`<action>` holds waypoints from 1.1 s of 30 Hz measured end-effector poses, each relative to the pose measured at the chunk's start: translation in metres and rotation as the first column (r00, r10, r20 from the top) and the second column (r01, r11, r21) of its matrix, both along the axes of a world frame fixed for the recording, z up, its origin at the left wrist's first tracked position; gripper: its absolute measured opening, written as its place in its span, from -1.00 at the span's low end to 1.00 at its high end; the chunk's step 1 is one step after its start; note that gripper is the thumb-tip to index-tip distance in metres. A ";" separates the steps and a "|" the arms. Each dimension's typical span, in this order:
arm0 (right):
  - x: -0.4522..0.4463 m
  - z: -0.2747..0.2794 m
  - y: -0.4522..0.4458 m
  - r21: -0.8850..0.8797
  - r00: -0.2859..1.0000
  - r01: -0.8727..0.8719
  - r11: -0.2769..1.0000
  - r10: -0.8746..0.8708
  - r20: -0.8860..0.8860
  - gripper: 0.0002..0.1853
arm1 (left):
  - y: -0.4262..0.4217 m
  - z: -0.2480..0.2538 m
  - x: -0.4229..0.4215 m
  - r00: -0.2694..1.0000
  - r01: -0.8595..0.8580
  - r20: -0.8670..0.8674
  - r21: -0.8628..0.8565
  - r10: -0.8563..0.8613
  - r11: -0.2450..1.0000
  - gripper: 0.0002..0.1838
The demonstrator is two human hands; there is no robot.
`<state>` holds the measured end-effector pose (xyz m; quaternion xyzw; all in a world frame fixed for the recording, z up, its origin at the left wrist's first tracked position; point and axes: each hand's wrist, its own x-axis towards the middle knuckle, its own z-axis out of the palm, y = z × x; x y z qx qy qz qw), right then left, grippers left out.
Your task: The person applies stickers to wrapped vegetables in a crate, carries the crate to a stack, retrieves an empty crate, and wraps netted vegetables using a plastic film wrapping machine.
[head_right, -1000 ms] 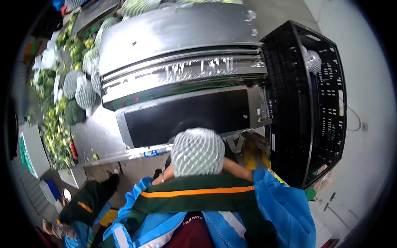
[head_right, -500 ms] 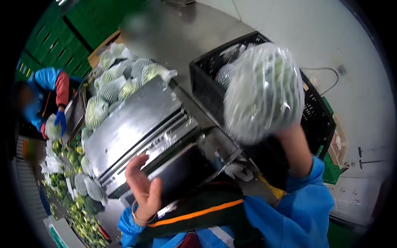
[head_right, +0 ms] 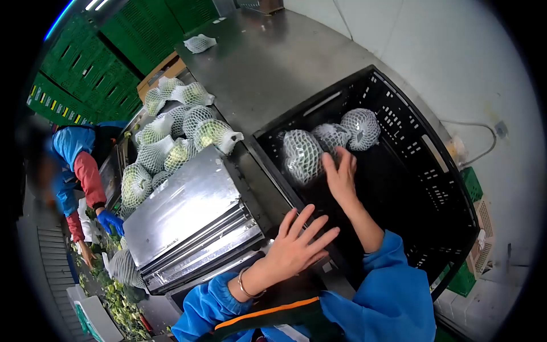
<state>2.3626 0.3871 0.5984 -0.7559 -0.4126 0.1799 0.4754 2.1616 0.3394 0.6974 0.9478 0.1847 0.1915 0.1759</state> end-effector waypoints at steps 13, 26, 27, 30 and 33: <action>0.122 -0.036 0.060 -0.278 0.885 0.465 0.841 -0.436 0.163 -0.17 | 0.124 0.029 0.093 0.744 -0.217 -0.615 0.146 0.260 0.965 -0.06; 0.088 -0.070 0.005 0.012 0.943 0.111 0.994 -0.102 -0.318 -0.10 | 0.168 -0.012 0.122 0.518 -0.390 -0.806 -0.519 -0.285 0.760 0.17; 0.071 -0.083 0.016 -0.083 0.889 0.138 0.987 -0.161 -0.429 0.03 | 0.169 -0.016 0.124 0.499 -0.488 -0.813 -0.551 -0.302 0.677 0.15; 0.058 -0.067 0.041 0.042 0.804 0.093 0.995 -0.050 -0.592 0.16 | 0.173 -0.052 0.102 0.703 -0.037 -0.654 -0.426 -0.279 0.904 -0.02; 0.068 -0.060 0.028 0.279 0.971 0.010 0.960 0.057 -0.231 0.03 | 0.162 -0.013 0.116 0.627 -0.131 -0.691 -0.549 -0.359 0.826 -0.17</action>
